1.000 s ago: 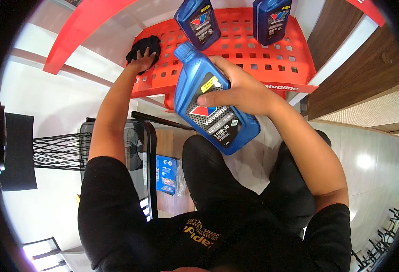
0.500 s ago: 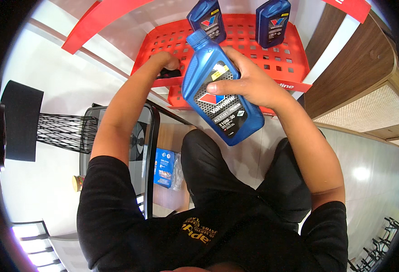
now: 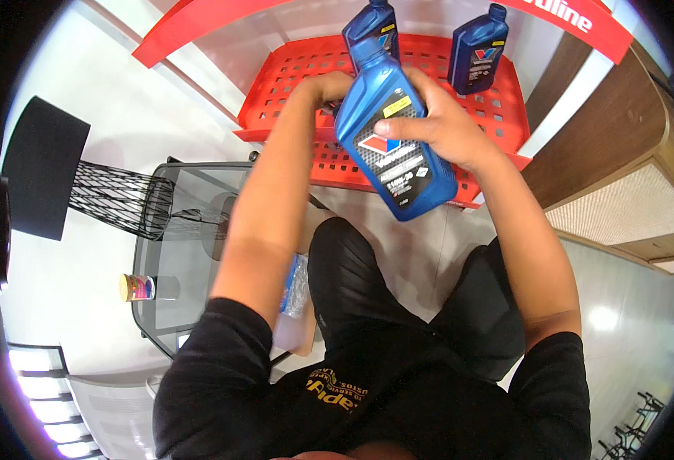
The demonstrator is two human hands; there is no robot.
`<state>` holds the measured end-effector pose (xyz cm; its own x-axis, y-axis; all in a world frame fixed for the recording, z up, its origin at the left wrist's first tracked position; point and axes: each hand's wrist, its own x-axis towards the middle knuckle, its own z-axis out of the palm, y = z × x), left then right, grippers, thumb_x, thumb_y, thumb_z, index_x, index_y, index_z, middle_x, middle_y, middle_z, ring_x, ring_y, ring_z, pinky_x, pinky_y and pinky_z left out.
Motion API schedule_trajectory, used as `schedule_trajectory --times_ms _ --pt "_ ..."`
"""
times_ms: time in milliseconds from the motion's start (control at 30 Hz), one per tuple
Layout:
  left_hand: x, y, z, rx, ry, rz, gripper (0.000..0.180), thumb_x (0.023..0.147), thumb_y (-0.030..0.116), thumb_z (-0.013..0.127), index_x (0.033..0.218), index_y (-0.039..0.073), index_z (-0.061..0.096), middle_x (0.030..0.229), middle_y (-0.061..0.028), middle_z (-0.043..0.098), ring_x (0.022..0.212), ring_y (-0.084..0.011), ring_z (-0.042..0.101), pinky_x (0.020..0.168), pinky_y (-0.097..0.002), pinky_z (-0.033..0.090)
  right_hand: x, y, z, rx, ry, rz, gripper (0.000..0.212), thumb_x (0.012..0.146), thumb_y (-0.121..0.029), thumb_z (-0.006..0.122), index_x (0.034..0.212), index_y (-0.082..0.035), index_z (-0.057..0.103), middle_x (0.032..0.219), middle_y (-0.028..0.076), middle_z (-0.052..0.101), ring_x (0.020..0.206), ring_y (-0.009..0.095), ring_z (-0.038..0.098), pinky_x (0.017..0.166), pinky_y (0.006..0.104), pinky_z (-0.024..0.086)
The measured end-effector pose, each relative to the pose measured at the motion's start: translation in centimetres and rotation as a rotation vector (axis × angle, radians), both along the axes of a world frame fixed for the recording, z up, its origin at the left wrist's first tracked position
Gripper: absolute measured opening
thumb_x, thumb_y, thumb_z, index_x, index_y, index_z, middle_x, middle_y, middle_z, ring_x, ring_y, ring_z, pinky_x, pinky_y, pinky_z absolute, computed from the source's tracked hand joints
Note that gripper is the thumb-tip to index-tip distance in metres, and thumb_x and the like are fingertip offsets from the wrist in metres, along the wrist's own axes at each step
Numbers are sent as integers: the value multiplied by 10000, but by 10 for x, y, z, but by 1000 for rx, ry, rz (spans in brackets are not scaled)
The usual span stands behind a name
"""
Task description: The person wipes Valvoline motor oil containers with a black cloth, handling them one at a time. They pick up each container, wipe its surface, and place it back on the red display rack. The person also wipes the rack itself between handling different containers.
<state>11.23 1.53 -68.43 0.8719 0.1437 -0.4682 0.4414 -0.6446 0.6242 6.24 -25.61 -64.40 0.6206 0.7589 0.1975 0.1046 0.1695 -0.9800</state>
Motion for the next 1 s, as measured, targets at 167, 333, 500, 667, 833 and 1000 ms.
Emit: schedule_trajectory --times_ms 167,333,500,667,833,1000 --pt "-66 -47 -32 -247 -899 575 458 1036 362 592 1222 -55 625 1142 -292 694 1062 -440 678 934 -466 503 31 19 12 -22 -221 -41 779 879 -287 845 1469 14 435 1241 132 647 1147 203 653 1008 347 519" --pt "-154 -89 -90 -628 -1270 884 346 1088 257 536 1273 -34 559 1182 -131 638 1021 -216 609 940 -362 497 43 82 11 56 -163 -16 585 929 -319 794 1350 0 545 1187 141 684 1129 242 676 988 362 538" --pt "-157 -114 -129 -811 -1187 998 310 1092 219 533 1286 -22 554 1178 -100 635 1023 -165 600 909 -326 519 94 201 13 113 -108 -96 619 898 -173 830 1386 4 491 1207 155 675 1102 240 674 933 380 556" --pt "-163 -130 -138 -1036 -1128 773 250 1084 173 554 1264 3 585 1167 -58 648 1027 -115 599 924 -297 514 132 273 1 -186 -423 -207 850 857 -161 859 1520 27 361 1429 220 561 1302 340 572 1065 391 496" --pt "-159 -127 -156 -1232 -1056 711 226 1081 186 574 1227 17 608 1110 -26 659 964 -86 599 869 -276 523 174 306 -4 -358 -292 52 792 844 -118 829 1503 5 407 1361 227 609 1262 355 595 1026 465 531" --pt "-154 -140 -152 -1248 -947 683 233 1077 206 590 1216 20 605 1093 -33 659 945 -92 608 852 -284 537 225 321 0 -526 -204 161 617 835 -59 798 1382 18 522 1239 197 666 1102 318 671 880 477 580"
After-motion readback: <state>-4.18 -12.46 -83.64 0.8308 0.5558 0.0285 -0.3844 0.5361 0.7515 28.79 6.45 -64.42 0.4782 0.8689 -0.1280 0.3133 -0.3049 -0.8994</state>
